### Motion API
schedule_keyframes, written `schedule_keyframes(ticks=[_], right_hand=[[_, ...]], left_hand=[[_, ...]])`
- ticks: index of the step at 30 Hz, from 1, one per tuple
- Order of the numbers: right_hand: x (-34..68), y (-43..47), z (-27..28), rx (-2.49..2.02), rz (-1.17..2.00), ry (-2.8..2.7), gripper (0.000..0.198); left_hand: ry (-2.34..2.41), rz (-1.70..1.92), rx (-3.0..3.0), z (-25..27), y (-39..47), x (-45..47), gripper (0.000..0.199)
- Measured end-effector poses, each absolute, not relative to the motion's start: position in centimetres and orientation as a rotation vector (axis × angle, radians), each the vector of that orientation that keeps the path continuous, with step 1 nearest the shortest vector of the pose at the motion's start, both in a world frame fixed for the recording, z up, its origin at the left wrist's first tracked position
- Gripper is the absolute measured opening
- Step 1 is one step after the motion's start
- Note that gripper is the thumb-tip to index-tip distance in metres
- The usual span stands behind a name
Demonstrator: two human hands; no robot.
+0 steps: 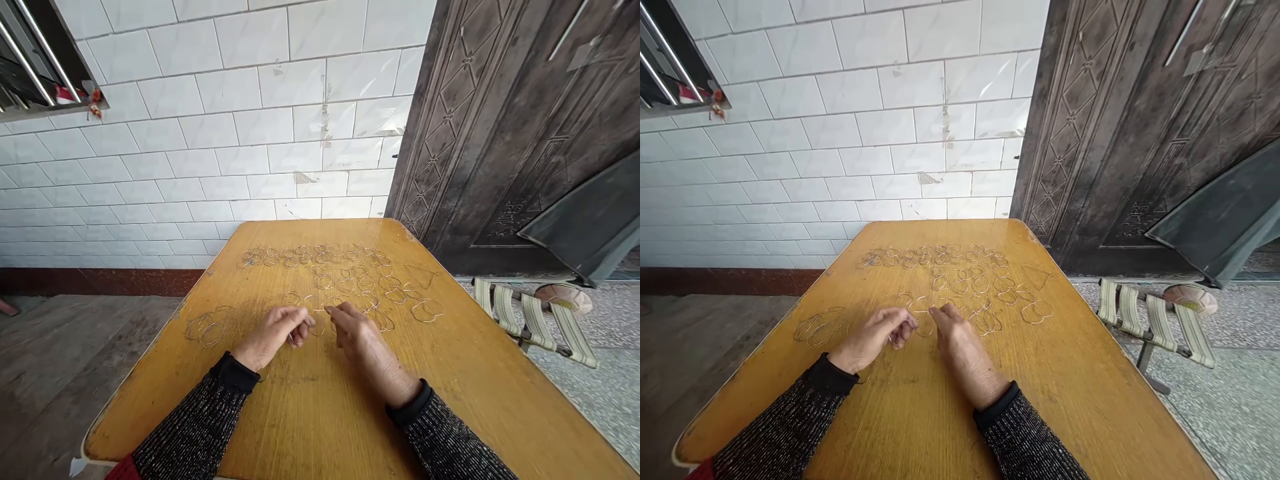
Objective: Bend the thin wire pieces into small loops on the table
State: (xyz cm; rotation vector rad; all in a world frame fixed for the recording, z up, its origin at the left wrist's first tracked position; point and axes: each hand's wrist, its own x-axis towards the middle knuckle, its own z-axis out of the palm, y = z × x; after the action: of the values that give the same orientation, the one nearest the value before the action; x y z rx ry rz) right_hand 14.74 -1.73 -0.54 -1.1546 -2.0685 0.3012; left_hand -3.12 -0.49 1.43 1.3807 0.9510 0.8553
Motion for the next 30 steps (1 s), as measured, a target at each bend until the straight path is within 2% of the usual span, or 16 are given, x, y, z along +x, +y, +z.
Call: schedule_keyframes(ticks=[2, 5, 7, 16, 21, 25, 30], right_hand=[[14.5, -1.5, -0.6, -1.149, 0.336, -1.922, 0.03], [14.3, -1.4, -0.5, -1.161, 0.439, -1.734, 0.028], [14.1, -1.4, -0.4, -1.175, 0.497, -1.664, 0.028], [13.1, -1.7, -1.0, -1.122, 0.474, -1.708, 0.03], [13.1, -2.0, -0.3, -0.989, 0.903, -1.429, 0.018], [13.3, -2.3, 0.9, -0.851, 1.293, -1.248, 0.025], [13.4, -2.5, 1.4, -0.797, 1.346, -1.144, 0.026]], left_hand=[[0.84, 0.925, 1.109, 1.4, -0.5, -3.1, 0.043], [0.766, 1.024, 0.89, 1.4, -0.8, -2.5, 0.034], [0.781, 1.069, 0.898, 1.2, -1.1, -1.9, 0.025], [0.962, 1.211, 0.954, 0.4, -1.5, -0.3, 0.02], [0.834, 1.171, 0.808, 0.4, -1.3, -0.6, 0.022], [0.746, 1.098, 0.712, 0.2, -1.2, -0.6, 0.023], [0.731, 1.055, 0.607, 0.2, -1.4, -0.5, 0.021]])
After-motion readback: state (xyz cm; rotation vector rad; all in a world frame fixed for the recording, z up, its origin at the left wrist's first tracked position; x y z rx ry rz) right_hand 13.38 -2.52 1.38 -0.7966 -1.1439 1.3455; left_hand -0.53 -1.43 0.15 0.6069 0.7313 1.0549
